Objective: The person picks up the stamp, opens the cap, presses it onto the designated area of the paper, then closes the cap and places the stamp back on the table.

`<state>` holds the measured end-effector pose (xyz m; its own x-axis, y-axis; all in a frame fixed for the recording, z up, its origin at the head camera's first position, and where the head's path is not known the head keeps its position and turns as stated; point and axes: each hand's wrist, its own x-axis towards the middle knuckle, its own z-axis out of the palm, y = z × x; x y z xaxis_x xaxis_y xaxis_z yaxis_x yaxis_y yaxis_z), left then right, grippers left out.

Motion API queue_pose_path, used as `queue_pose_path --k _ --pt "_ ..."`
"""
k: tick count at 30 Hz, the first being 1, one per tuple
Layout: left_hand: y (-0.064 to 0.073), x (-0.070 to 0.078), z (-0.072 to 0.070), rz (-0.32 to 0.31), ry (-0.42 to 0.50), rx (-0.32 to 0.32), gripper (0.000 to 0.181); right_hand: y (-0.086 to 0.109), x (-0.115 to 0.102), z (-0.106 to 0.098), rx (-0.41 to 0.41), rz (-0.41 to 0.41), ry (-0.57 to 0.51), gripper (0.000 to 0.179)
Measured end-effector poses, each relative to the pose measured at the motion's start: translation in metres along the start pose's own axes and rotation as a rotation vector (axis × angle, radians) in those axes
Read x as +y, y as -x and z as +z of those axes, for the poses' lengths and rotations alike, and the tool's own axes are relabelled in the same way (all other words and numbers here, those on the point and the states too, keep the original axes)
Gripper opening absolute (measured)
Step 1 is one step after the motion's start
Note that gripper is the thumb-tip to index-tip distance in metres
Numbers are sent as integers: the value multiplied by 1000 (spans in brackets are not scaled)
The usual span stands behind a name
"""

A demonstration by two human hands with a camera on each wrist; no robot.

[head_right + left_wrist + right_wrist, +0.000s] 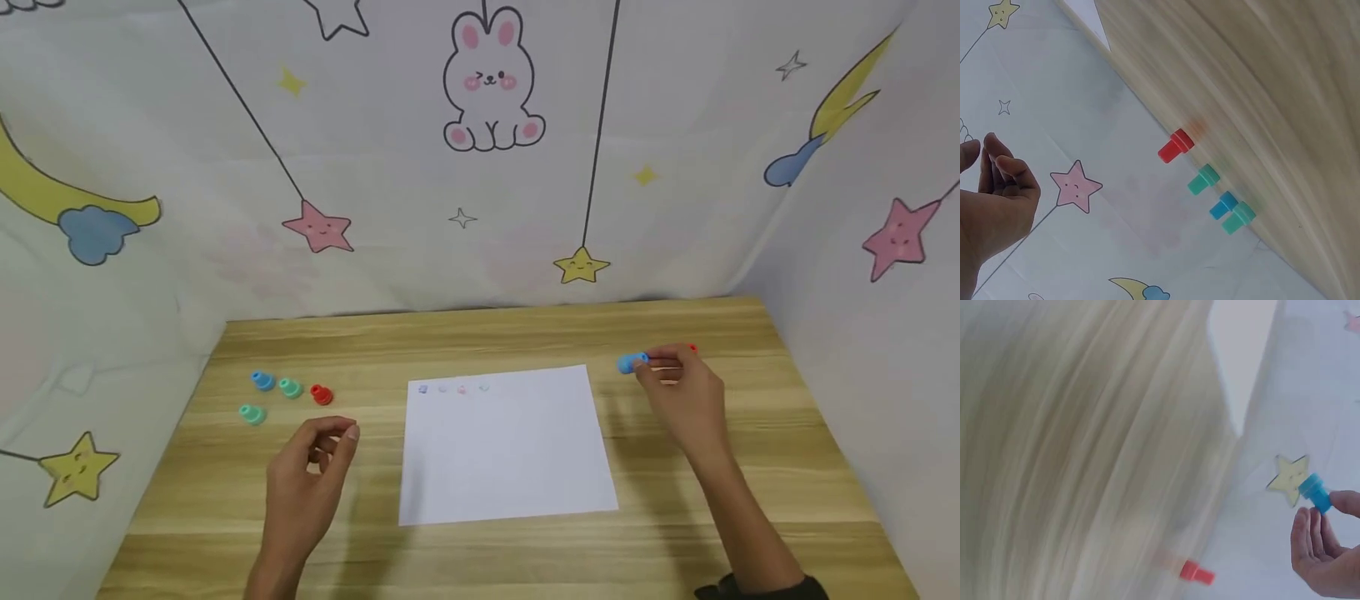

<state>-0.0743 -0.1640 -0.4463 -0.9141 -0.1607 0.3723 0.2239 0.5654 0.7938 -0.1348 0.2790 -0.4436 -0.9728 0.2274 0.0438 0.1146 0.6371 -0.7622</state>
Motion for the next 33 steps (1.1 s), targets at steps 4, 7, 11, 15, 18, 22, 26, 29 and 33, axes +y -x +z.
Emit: queue_pose_path --k 4,7,11,15,18,22,26,29,33 --pt "-1 3 2 4 4 -22 10 16 -26 9 -85 10 -157 44" --pt "-3 7 3 7 5 -37 11 25 -44 16 -140 2 -290 40" --pt "-2 12 5 22 17 -45 10 36 -61 27 -224 36 -409 41" --pt "-1 15 9 78 47 -72 11 49 -74 41 -288 89 -507 42" --pt "2 19 15 118 80 -130 13 61 -81 56 -358 137 -596 40" --pt "5 27 24 148 94 -266 17 75 -92 77 -454 197 -709 38" --pt "9 36 33 126 40 -387 25 84 -102 91 -499 214 -767 38" --pt "11 41 37 72 25 -432 30 89 -107 97 -520 210 -778 38" --pt "14 43 40 52 43 -449 32 94 -110 103 -538 203 -785 37"
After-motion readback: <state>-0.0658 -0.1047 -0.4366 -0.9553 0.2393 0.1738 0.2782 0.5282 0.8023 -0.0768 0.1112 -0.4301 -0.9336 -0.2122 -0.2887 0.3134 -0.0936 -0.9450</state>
